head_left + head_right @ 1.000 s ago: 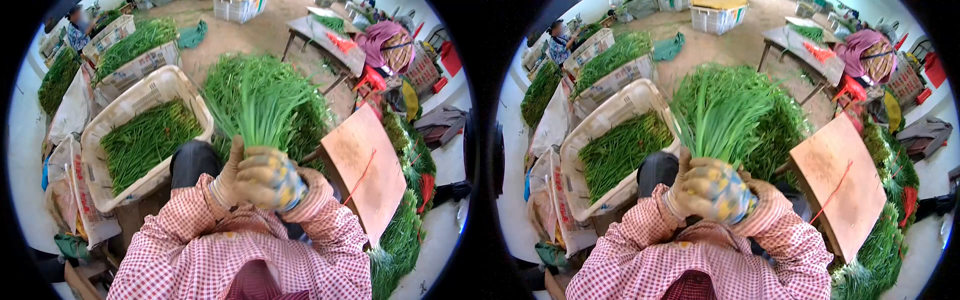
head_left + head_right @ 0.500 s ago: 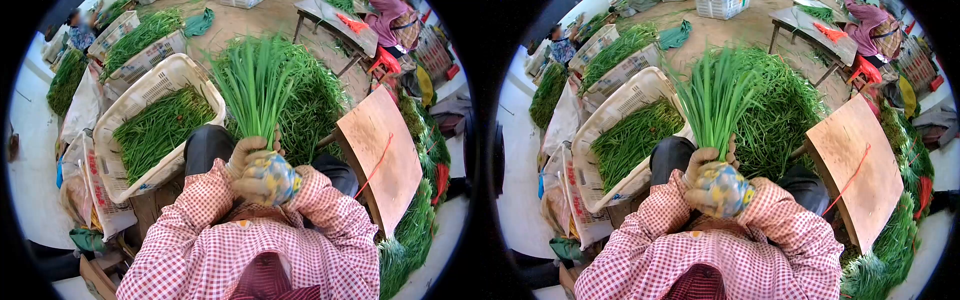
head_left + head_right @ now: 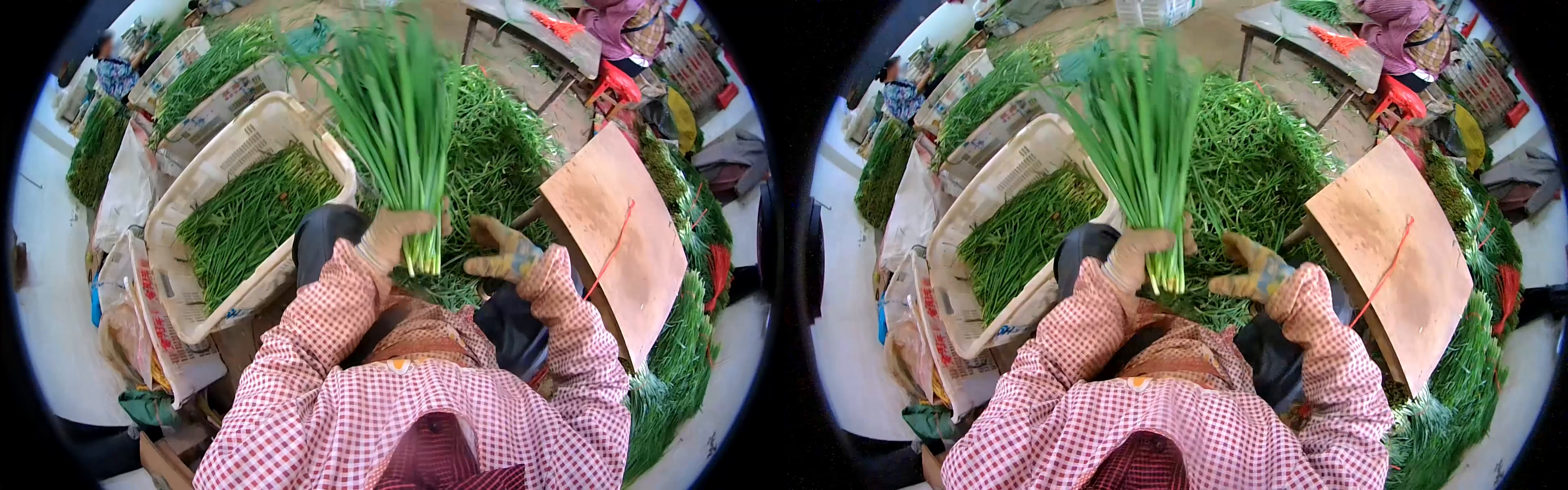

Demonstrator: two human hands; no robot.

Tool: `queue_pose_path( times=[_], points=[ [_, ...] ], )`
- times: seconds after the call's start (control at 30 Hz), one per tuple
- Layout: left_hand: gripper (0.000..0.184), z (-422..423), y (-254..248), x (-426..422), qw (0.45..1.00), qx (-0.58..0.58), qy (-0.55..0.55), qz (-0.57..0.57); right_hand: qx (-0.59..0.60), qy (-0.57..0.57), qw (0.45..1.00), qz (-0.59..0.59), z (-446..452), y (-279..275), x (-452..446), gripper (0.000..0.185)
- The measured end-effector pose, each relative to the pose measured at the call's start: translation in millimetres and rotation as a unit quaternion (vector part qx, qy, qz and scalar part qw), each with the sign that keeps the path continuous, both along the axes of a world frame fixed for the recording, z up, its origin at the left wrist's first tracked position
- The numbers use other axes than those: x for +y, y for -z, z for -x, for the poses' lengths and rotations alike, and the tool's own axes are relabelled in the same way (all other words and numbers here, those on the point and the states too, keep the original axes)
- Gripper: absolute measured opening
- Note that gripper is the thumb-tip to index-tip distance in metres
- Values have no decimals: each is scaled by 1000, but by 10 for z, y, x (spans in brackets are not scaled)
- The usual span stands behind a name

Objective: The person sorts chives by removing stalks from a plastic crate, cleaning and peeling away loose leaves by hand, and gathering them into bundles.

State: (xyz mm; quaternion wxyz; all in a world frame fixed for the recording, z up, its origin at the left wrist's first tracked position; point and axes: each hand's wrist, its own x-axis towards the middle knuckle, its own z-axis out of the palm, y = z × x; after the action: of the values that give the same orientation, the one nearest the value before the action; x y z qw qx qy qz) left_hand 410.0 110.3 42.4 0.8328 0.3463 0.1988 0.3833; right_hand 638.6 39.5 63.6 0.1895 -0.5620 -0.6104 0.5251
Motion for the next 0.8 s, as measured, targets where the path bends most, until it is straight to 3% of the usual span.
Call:
queue_pose_path(
  times=[0.07,0.1,0.17,0.2,0.27,0.3,0.33,0.37,0.4,0.43,0.47,0.53,0.57,0.6,0.63,0.73,0.8],
  points=[
    [56,-110,264,27,991,45,20,-126,168,39,985,-10,15,260,260,104],
    [59,-231,225,-47,991,12,17,-129,167,45,985,-18,131,252,302,104],
    [69,-277,230,-122,976,107,25,-189,270,40,945,-178,419,254,364,86],
    [75,-284,288,-104,958,150,39,-240,271,46,944,-184,474,365,380,86],
    [91,-269,462,-42,953,221,65,-196,340,167,918,-117,522,745,436,83],
    [96,-259,407,-53,934,319,46,-156,363,207,903,-95,519,920,466,82],
    [102,-236,328,-80,903,414,26,-111,679,138,715,93,489,1079,479,83],
    [120,-215,76,-94,887,443,53,-116,803,92,563,170,504,1184,497,83],
    [120,-189,182,-103,886,447,54,-116,878,44,397,263,519,1289,515,83],
    [121,-160,369,-109,892,426,27,-150,850,187,434,233,564,1333,573,88],
    [122,-163,295,-125,896,404,-2,-184,818,243,480,203,601,1177,550,79],
    [125,-120,297,-184,871,458,20,-179,628,312,713,8,709,696,400,62],
    [124,-103,437,-205,900,392,-22,-189,548,339,763,-44,757,497,373,55],
    [124,-94,527,-239,923,324,-65,-196,498,358,787,-67,802,329,372,47],
    [123,-113,443,-277,927,309,-76,-199,541,362,759,-30,803,234,363,45],
    [124,-201,420,-278,939,291,-92,-157,536,370,756,-56,839,159,383,45],
    [114,-232,427,-282,940,286,-106,-150,518,365,771,-66,824,231,450,48]
  ],
)
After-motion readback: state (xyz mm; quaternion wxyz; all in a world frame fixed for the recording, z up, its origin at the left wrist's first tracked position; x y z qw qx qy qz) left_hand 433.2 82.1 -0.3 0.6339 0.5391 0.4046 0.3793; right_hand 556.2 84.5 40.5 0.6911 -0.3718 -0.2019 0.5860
